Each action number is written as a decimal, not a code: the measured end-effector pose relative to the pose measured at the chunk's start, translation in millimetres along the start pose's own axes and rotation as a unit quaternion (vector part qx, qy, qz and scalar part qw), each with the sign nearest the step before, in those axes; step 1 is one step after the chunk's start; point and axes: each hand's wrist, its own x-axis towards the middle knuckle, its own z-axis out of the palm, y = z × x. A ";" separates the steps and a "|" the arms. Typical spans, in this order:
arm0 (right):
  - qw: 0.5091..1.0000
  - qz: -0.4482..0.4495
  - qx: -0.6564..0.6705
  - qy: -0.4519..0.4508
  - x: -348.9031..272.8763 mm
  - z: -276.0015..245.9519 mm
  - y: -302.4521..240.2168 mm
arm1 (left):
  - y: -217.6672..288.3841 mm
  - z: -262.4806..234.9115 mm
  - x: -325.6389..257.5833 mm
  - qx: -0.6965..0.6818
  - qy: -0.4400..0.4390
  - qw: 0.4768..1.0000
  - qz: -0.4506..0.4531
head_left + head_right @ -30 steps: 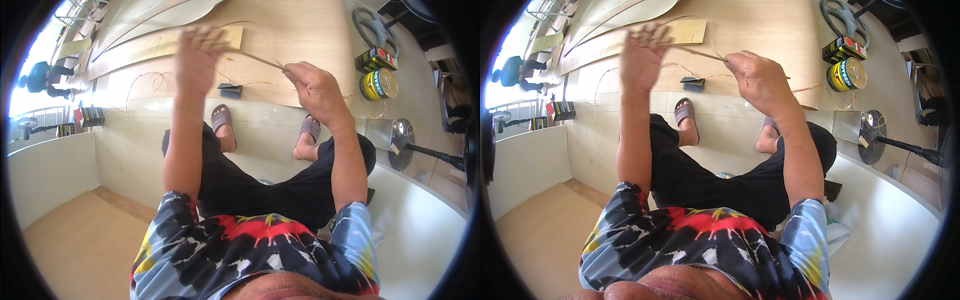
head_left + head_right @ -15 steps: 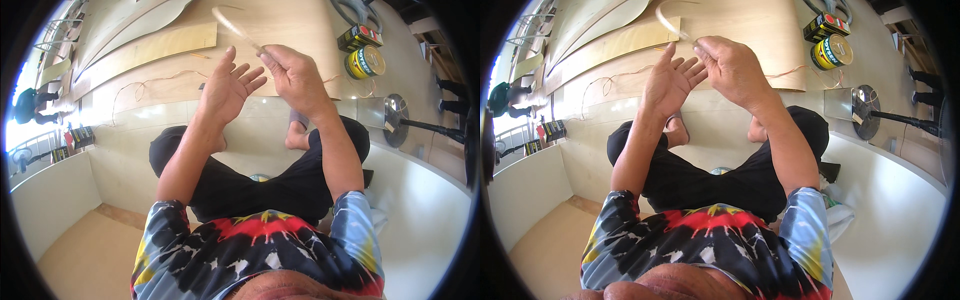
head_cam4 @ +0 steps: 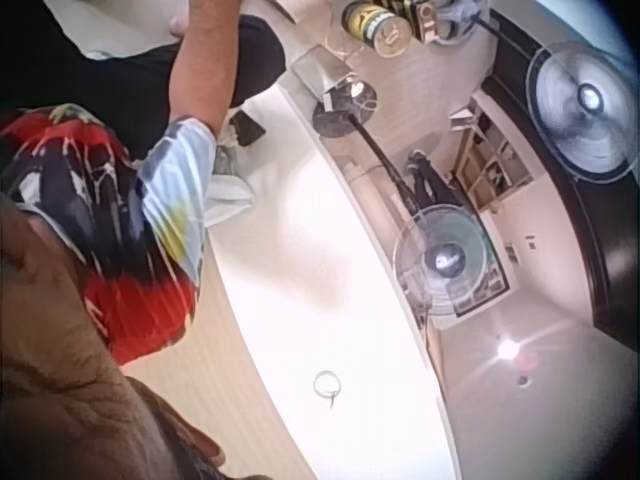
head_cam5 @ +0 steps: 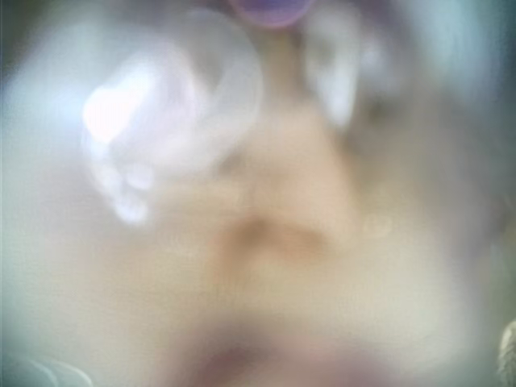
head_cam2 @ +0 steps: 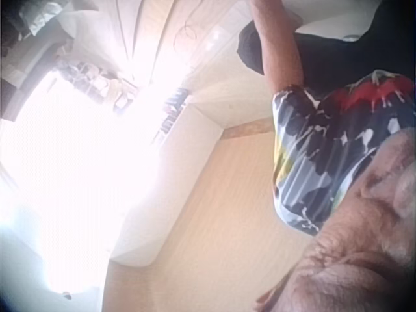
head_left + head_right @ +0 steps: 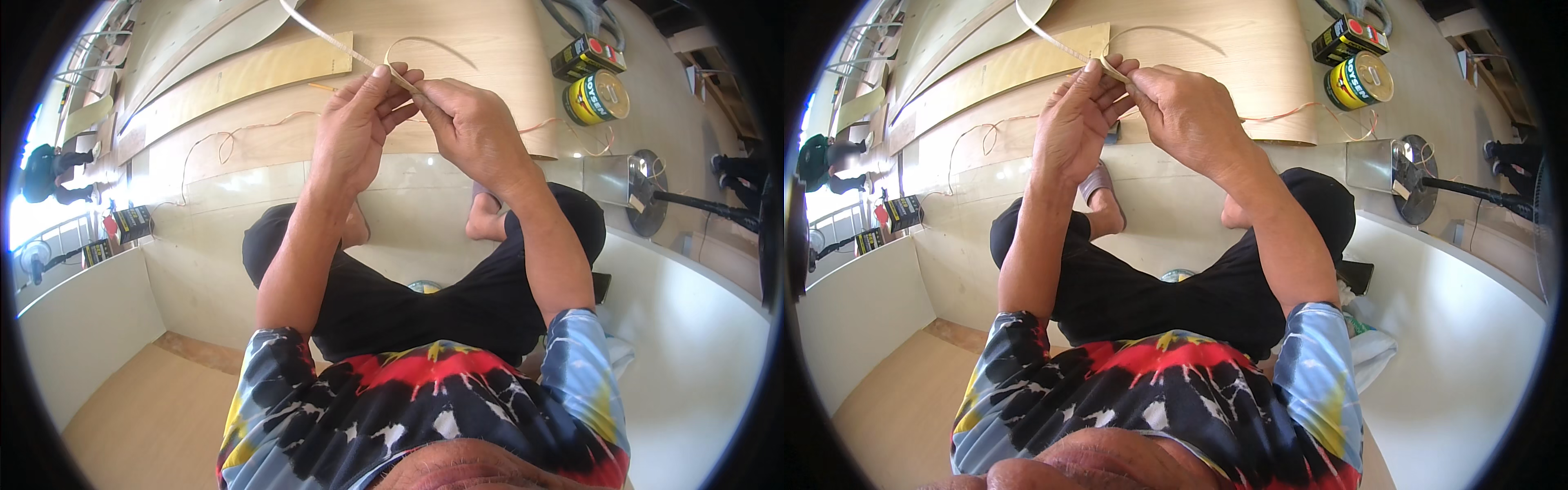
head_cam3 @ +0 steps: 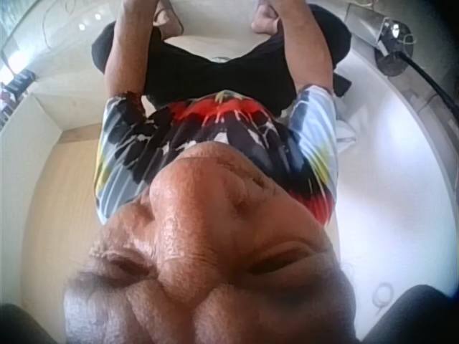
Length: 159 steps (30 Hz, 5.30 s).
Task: The person sits on the floor and repeatedly bends, twists, and snaps thin wooden strips by hand. They handle the strips one at a time, testing their flexibility and breaking off small pieces, then placing the pieces on the floor.
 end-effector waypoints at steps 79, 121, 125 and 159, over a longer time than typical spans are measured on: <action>0.958 0.110 0.124 -0.236 -12.9 28.9 0.3 | 64.6 -64.9 15.8 -0.120 0.105 0.969 0.186; 0.912 0.118 0.059 -0.388 -27.0 23.1 -7.1 | 143.5 -205.9 -25.0 -0.285 0.297 0.854 0.319; 0.915 0.102 0.007 -0.391 -21.1 10.6 -6.9 | 144.5 -201.1 -27.8 -0.318 0.279 0.843 0.331; 0.896 0.143 -0.209 -0.366 -48.4 86.2 107.7 | 111.1 -101.7 -24.3 -0.271 -0.178 0.906 0.273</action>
